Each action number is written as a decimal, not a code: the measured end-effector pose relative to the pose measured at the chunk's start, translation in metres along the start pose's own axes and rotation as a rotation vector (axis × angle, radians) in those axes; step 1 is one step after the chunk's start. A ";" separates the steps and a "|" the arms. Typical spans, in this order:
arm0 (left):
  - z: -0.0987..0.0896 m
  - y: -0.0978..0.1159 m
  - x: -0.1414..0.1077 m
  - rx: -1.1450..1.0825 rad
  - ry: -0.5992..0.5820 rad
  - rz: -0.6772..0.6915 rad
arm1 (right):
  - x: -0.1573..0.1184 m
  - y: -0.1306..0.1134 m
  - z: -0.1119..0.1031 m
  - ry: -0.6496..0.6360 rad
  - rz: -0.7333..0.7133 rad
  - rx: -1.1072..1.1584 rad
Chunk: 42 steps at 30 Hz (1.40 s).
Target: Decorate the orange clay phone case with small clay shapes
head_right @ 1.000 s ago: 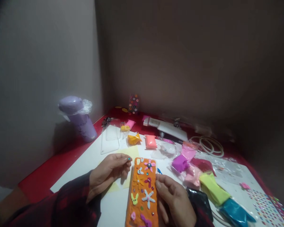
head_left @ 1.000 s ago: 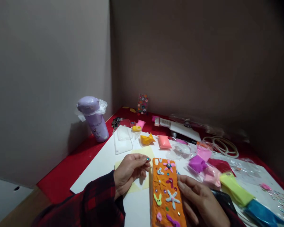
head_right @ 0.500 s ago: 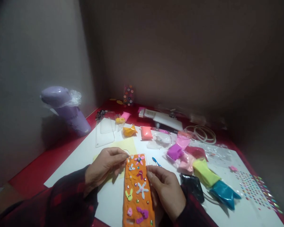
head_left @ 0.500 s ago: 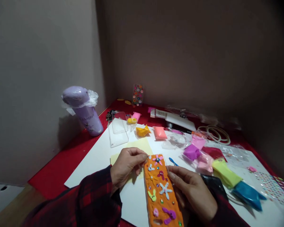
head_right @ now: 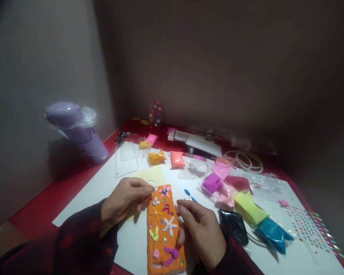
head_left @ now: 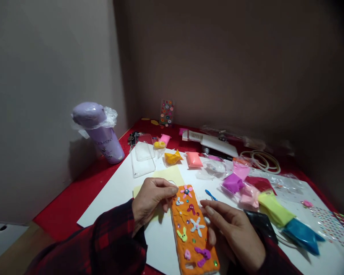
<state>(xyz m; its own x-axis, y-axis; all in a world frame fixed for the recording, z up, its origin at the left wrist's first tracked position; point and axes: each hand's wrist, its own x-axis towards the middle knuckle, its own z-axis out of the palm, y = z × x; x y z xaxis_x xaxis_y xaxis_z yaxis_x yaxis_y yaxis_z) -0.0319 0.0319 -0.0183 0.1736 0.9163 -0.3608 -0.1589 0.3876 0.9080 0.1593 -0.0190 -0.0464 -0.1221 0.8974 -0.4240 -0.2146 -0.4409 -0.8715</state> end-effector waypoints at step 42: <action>-0.001 0.008 -0.001 0.111 0.038 -0.020 | -0.003 -0.004 0.003 0.049 -0.099 -0.072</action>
<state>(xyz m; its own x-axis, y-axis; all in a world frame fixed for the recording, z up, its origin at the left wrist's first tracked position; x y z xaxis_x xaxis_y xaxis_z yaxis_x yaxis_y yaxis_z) -0.0340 0.0335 -0.0110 0.1388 0.9126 -0.3846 -0.0471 0.3940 0.9179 0.1579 -0.0204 -0.0410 -0.0563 0.9370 -0.3448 -0.1532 -0.3494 -0.9244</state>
